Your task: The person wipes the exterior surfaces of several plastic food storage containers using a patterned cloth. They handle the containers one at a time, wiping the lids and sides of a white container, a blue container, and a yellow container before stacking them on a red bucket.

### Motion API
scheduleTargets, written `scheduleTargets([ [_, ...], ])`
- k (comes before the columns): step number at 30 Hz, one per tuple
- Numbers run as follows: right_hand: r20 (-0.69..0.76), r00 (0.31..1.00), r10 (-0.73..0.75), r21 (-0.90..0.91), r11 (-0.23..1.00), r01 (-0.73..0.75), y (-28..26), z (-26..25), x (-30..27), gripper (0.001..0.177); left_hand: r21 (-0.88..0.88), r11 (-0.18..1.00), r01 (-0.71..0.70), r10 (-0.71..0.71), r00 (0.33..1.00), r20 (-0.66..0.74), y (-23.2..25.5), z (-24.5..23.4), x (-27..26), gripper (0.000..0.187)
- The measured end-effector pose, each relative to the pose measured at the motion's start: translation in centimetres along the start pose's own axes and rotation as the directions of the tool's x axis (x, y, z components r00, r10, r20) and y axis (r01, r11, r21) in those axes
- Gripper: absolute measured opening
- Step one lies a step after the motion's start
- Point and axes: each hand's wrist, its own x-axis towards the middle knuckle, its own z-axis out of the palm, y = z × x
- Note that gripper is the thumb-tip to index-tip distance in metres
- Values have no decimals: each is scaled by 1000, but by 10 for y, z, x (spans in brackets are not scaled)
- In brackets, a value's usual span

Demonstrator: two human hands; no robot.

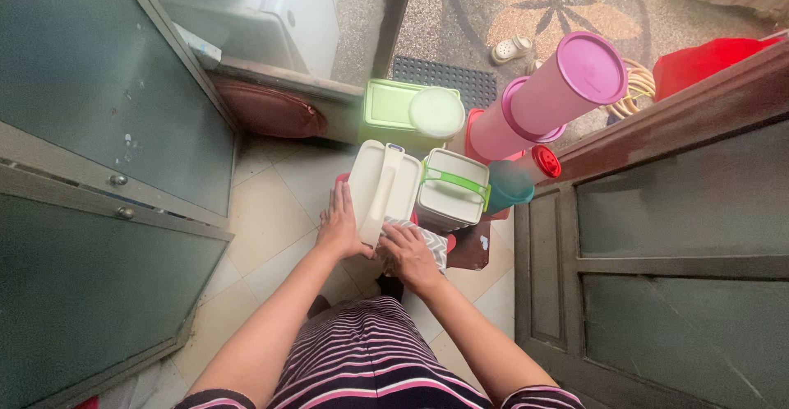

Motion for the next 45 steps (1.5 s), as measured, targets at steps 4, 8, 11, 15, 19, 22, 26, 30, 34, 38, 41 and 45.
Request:
scheduleTargets([
  [4,-72,986,147,-80,985,-153,20,-10,19,24,-19,999,-38,38,999,-6,-2,-1,-1,171],
  [8,-173,904,391,-50,913,-405,39,-45,49,16,1,999,-46,46,999,15,-2,-4,-2,172],
  [11,-219,885,410,-31,904,-426,32,-84,75,39,19,999,-43,42,999,15,-1,-4,-2,172],
  [15,-76,946,315,-72,945,-320,17,-111,99,30,12,999,-40,39,999,19,-3,-4,-2,171],
  [19,-46,993,-108,-166,981,99,36,-104,115,23,16,999,-40,40,999,24,-3,-1,-1,171],
  [22,85,983,-162,-161,972,174,53,-87,130,14,16,999,-32,32,999,28,-4,0,0,171],
  [26,207,964,-164,-177,963,202,51,-72,135,13,8,998,-58,58,998,-13,-7,4,2,172],
  [30,255,950,-182,-223,945,240,38,-60,126,20,-24,997,-77,75,995,-61,-8,8,5,175],
  [34,274,932,-239,-136,949,283,8,-51,97,19,-60,996,-61,58,997,-54,-7,5,2,174],
  [38,319,900,-296,-128,928,350,1,-56,90,20,-53,998,-30,30,1000,-8,-5,2,2,171],
  [41,367,898,-245,-206,919,335,13,-53,106,18,-44,997,-66,65,998,-10,-8,4,1,172],
  [45,254,947,-197,-329,903,276,53,-44,138,15,0,996,-92,92,996,-11,-13,9,6,172],
])
